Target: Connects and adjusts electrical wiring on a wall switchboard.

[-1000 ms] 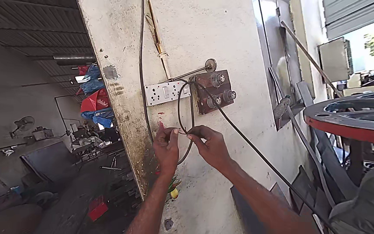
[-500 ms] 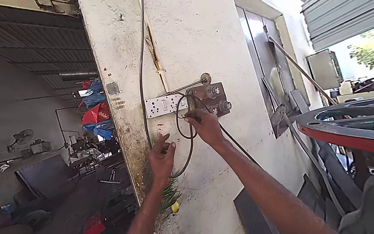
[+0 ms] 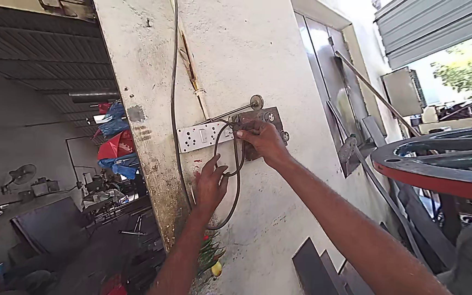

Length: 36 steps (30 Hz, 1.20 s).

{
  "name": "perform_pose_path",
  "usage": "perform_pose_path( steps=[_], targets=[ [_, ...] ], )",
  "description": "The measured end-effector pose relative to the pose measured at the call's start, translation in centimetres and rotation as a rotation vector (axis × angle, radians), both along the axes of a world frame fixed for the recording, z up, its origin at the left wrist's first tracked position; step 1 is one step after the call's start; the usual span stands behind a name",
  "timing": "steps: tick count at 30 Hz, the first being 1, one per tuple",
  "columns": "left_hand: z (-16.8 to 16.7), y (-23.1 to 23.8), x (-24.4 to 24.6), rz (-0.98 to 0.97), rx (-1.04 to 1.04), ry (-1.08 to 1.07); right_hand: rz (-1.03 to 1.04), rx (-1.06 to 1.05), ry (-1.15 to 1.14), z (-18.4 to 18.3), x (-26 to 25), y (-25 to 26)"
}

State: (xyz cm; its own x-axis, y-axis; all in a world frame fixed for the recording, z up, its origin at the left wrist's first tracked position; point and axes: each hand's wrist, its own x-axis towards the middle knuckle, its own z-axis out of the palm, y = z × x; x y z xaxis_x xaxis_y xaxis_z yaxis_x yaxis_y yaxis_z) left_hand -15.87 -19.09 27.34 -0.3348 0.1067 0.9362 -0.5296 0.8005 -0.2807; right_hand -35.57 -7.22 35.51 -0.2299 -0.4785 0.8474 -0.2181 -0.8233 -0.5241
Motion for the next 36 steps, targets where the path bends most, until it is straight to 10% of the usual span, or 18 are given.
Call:
perform_pose_path(
  steps=[10, 19, 26, 32, 36],
  targets=[
    [0.4, 1.2, -4.1, -0.358, 0.039, 0.413, -0.023, -0.148, -0.075, -0.2, -1.8, 2.6],
    [2.1, 2.4, -9.9, -1.242, 0.592, 0.596, -0.055, -0.295, -0.080, 1.1, -3.0, 4.1],
    [2.9, 1.1, -12.6, -0.843, 0.790, 0.138, -0.304, -0.136, 0.228, 1.4, 0.2, 2.3],
    [-1.5, 2.5, -11.1, -0.913, 0.910, 0.206, -0.489, -0.136, 0.376, -0.2, 1.5, -0.9],
    [-5.4, 2.6, -6.3, -0.555, 0.618, 0.071, -0.600, -0.132, 0.461, -0.4, 1.4, -1.5]
  ],
)
